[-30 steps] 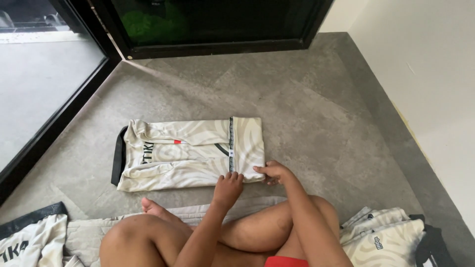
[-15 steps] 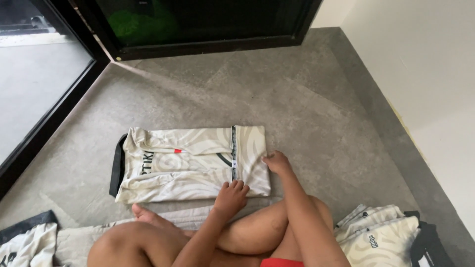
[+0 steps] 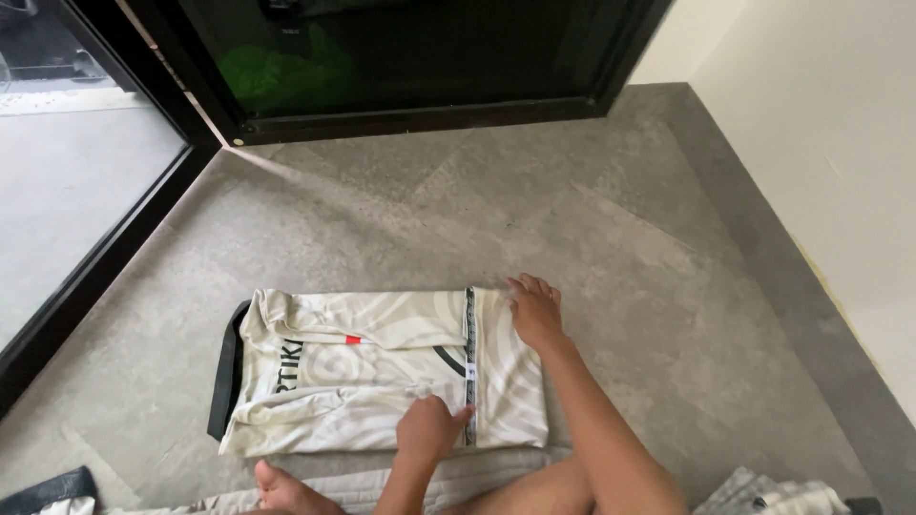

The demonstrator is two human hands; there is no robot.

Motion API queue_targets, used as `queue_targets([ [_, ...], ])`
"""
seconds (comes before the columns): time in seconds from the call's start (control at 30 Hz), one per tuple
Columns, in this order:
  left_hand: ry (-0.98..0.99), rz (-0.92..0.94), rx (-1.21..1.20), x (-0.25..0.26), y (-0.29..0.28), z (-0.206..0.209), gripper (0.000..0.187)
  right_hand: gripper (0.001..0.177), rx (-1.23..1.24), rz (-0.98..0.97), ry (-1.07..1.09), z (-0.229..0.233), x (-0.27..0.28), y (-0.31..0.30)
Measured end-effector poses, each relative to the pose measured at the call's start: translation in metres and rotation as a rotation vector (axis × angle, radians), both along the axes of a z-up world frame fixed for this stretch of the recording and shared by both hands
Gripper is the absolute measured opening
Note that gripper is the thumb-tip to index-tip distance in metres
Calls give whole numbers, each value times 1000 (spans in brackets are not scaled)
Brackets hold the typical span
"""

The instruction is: The person folds shirts by hand on the floor, smoothing the fabric and aligning the sleeves before stacking them.

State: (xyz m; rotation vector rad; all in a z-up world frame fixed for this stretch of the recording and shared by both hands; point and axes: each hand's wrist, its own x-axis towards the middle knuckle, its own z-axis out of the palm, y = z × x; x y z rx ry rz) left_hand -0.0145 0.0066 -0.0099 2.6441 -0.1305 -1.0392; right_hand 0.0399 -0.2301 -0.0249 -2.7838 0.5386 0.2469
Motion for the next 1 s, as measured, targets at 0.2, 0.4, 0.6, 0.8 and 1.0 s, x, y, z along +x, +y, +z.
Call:
queue_targets([
  [0.2,82,7,-139,-3,-7,-19,24,25,-67,109,-70,-27,26,-2],
  [0.4,107,5,-103,2,-3,0,25,24,84,2,-90,-13,28,9],
  [0.6,-86,-70,-68,-4,-2,-17,30,55,142,-129,-90,0,0,-3],
  [0.8,-492,-446,-469,-27,-22,-23,20,55,372,-410,-14,3,-35,-32],
  [1.0,-613,-793,-461,-53,-36,-65,28,36,661,-615,100,63,-51,14],
])
